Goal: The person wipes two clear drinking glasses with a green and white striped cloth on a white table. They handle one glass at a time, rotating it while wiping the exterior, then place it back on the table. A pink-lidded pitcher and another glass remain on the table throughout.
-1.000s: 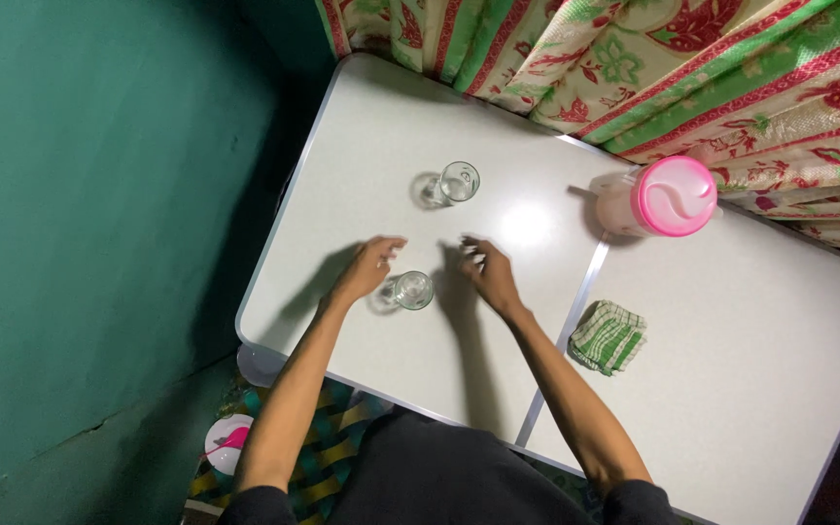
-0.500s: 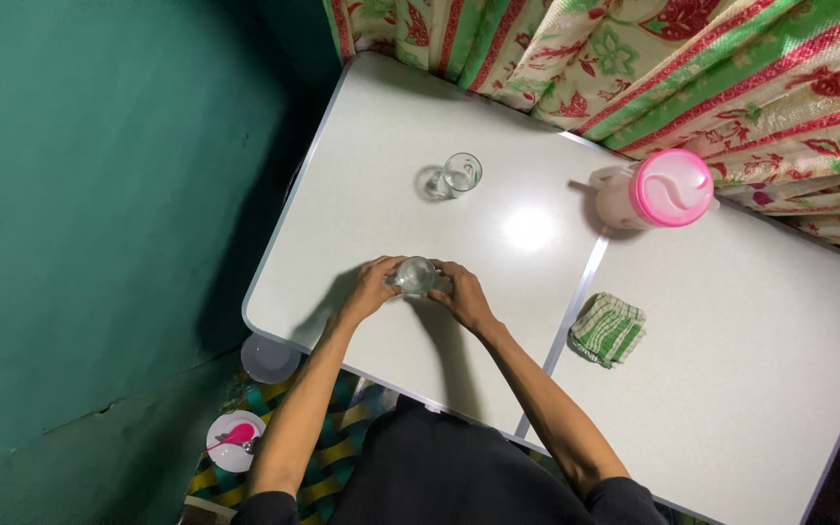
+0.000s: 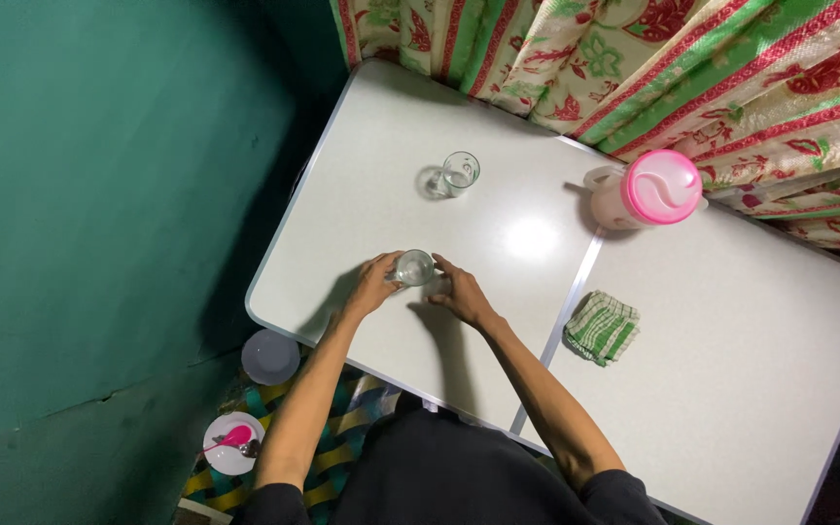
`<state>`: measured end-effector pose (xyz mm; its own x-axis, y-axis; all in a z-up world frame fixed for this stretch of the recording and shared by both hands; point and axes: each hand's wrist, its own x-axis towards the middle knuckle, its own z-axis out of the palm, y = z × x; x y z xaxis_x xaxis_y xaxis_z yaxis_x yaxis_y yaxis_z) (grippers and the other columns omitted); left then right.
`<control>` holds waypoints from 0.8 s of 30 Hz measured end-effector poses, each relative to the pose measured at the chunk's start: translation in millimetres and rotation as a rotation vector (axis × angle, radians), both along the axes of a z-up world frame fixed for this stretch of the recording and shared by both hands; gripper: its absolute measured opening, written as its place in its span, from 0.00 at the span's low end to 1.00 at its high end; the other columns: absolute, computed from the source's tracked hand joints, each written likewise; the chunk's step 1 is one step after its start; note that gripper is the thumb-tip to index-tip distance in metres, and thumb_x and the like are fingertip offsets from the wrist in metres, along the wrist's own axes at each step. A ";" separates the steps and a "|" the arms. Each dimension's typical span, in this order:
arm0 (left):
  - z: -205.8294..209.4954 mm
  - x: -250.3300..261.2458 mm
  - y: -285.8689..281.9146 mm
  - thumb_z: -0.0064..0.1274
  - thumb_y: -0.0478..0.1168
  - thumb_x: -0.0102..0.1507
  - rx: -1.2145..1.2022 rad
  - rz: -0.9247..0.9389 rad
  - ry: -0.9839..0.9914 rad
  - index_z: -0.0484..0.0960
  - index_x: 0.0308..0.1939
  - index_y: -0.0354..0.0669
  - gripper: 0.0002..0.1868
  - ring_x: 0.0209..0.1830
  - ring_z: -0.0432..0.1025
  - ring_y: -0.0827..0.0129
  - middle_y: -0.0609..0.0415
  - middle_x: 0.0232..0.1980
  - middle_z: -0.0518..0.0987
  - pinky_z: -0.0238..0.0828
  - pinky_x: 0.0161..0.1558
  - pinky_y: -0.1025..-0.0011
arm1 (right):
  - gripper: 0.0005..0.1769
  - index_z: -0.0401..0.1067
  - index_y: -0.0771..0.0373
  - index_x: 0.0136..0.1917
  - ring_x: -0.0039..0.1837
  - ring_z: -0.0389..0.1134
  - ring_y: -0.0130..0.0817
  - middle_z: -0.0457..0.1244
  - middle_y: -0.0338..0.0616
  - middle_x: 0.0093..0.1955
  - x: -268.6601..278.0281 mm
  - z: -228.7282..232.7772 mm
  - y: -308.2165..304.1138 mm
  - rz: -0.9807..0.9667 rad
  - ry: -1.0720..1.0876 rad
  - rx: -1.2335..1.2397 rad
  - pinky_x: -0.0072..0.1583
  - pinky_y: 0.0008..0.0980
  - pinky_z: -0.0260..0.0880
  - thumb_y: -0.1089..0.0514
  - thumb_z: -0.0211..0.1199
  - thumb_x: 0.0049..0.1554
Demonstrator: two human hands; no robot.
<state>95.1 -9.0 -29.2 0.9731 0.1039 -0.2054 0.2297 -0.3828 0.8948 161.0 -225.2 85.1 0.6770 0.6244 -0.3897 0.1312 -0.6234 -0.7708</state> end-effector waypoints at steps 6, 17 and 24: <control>20.4 -21.3 -12.7 0.51 0.16 0.55 -0.173 0.014 0.053 0.64 0.69 0.25 0.37 0.62 0.68 0.30 0.21 0.65 0.68 0.71 0.62 0.49 | 0.51 0.49 0.64 0.81 0.71 0.63 0.57 0.59 0.57 0.74 -16.1 -1.2 -16.0 0.050 0.052 -0.041 0.72 0.55 0.63 0.65 0.72 0.50; 38.2 -59.1 -23.7 0.44 0.24 0.60 -0.095 0.150 0.115 0.45 0.79 0.37 0.44 0.71 0.57 0.31 0.21 0.73 0.57 0.61 0.70 0.47 | 0.58 0.38 0.60 0.83 0.74 0.58 0.64 0.52 0.65 0.77 -38.0 -18.4 -37.0 0.128 0.063 -0.090 0.74 0.62 0.59 0.64 0.71 0.51; 22.6 -150.7 -9.8 0.52 0.35 0.64 0.187 0.342 -0.028 0.77 0.62 0.44 0.21 0.66 0.68 0.47 0.45 0.66 0.71 0.69 0.63 0.55 | 0.30 0.62 0.63 0.75 0.68 0.65 0.60 0.65 0.59 0.67 -60.7 -28.0 -52.8 0.180 -0.054 -0.122 0.67 0.57 0.67 0.58 0.60 0.60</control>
<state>-55.6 -18.8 -6.6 0.8808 0.4564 -0.1258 0.3484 -0.4451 0.8249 100.3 -278.0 57.2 0.5812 0.6871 -0.4360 0.2878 -0.6747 -0.6797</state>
